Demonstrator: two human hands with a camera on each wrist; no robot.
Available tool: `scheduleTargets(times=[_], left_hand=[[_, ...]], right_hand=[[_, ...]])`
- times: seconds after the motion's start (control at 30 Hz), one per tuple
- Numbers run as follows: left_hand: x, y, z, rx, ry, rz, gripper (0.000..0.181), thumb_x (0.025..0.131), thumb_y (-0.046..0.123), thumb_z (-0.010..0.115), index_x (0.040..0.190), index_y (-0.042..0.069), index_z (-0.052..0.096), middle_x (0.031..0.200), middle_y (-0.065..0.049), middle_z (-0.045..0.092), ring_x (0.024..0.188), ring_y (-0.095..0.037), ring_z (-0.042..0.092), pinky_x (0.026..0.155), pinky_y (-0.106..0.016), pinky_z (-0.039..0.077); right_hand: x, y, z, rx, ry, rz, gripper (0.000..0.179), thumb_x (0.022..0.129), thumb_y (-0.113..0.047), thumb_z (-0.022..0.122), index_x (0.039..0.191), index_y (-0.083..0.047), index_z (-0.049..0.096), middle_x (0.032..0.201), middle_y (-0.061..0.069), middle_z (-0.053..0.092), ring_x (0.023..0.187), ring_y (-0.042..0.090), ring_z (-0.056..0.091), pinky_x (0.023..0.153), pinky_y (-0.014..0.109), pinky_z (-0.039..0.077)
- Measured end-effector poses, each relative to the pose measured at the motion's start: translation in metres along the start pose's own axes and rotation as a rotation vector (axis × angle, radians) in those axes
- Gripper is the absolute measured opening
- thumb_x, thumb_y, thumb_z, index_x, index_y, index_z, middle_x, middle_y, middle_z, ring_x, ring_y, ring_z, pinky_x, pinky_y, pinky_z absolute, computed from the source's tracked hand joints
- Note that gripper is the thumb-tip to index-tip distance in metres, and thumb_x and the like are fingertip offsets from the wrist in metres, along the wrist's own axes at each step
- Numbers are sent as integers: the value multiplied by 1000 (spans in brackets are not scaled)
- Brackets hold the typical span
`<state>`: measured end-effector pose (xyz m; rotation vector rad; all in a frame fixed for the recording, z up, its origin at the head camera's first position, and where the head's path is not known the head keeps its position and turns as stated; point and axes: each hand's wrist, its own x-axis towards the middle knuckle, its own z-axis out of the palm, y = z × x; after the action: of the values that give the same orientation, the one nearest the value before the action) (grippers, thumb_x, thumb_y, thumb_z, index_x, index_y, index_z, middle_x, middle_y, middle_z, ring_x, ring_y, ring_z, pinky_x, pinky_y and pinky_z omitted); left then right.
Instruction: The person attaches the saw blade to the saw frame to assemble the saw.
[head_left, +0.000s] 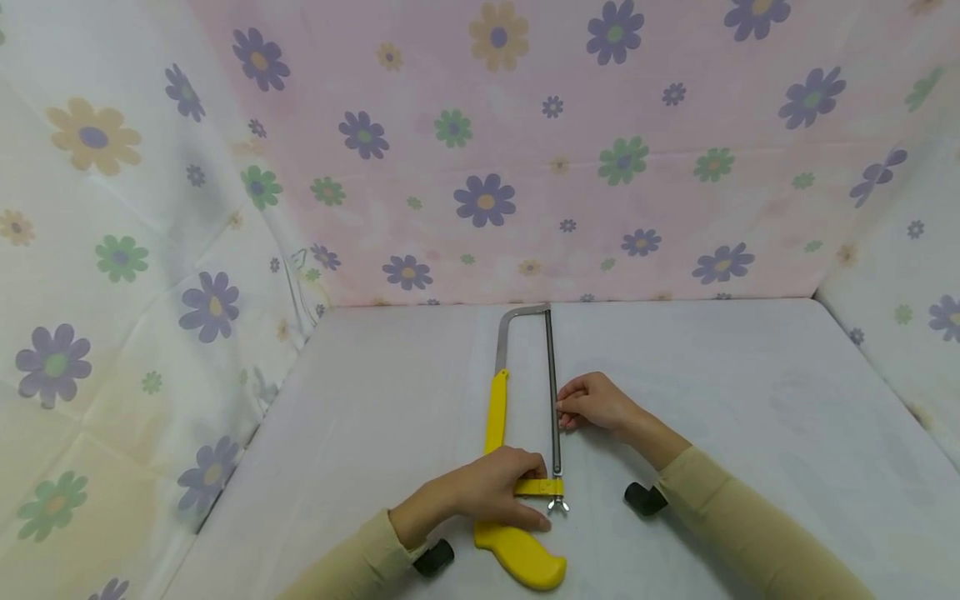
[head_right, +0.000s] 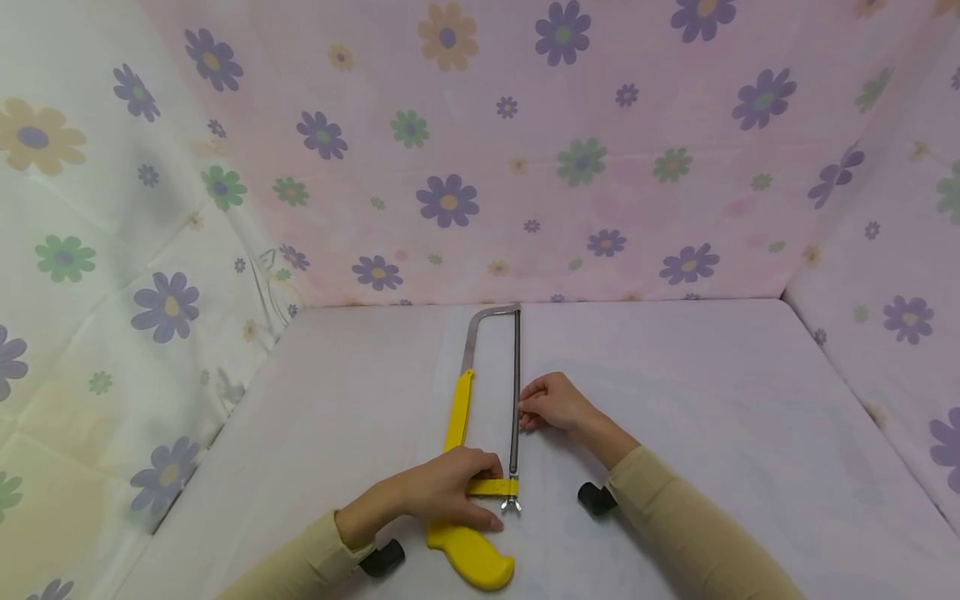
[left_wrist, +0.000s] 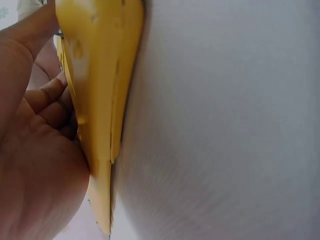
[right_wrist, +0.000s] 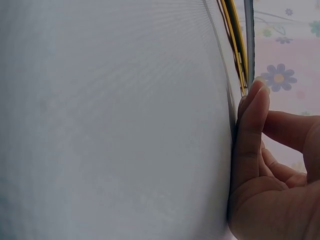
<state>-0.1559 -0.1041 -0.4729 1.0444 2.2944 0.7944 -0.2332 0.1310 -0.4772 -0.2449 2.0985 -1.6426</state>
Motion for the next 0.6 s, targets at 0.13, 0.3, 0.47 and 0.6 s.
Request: scheduleTargets(times=[0.13, 0.3, 0.47, 0.6], left_hand=[[1, 1, 2, 10, 24, -9, 34, 89, 41, 80, 107, 18, 63, 88, 14, 58, 78, -1, 49, 70, -17, 43], [1, 3, 3, 4, 44, -13, 30, 91, 39, 79, 104, 17, 64, 83, 13, 54, 75, -1, 46, 66, -17, 39], [2, 2, 5, 3, 62, -3, 28, 91, 36, 80, 102, 16, 64, 79, 13, 52, 71, 0, 44, 63, -17, 37], [3, 4, 5, -2, 71, -9, 27, 90, 34, 81, 99, 16, 63, 77, 13, 52, 69, 0, 45, 62, -16, 37]], right_hand=[[0, 0, 0, 6, 1, 7, 19, 99, 1, 62, 112, 15, 62, 82, 11, 73, 68, 14, 68, 65, 26, 57], [0, 0, 0, 12, -1, 8, 19, 99, 1, 62, 112, 16, 62, 81, 11, 73, 68, 14, 68, 65, 26, 57], [0, 0, 1, 18, 0, 9, 18, 99, 2, 61, 111, 16, 62, 81, 10, 73, 68, 13, 68, 65, 26, 57], [0, 0, 0, 14, 2, 10, 19, 99, 1, 61, 111, 15, 62, 81, 10, 73, 68, 13, 68, 65, 26, 57]])
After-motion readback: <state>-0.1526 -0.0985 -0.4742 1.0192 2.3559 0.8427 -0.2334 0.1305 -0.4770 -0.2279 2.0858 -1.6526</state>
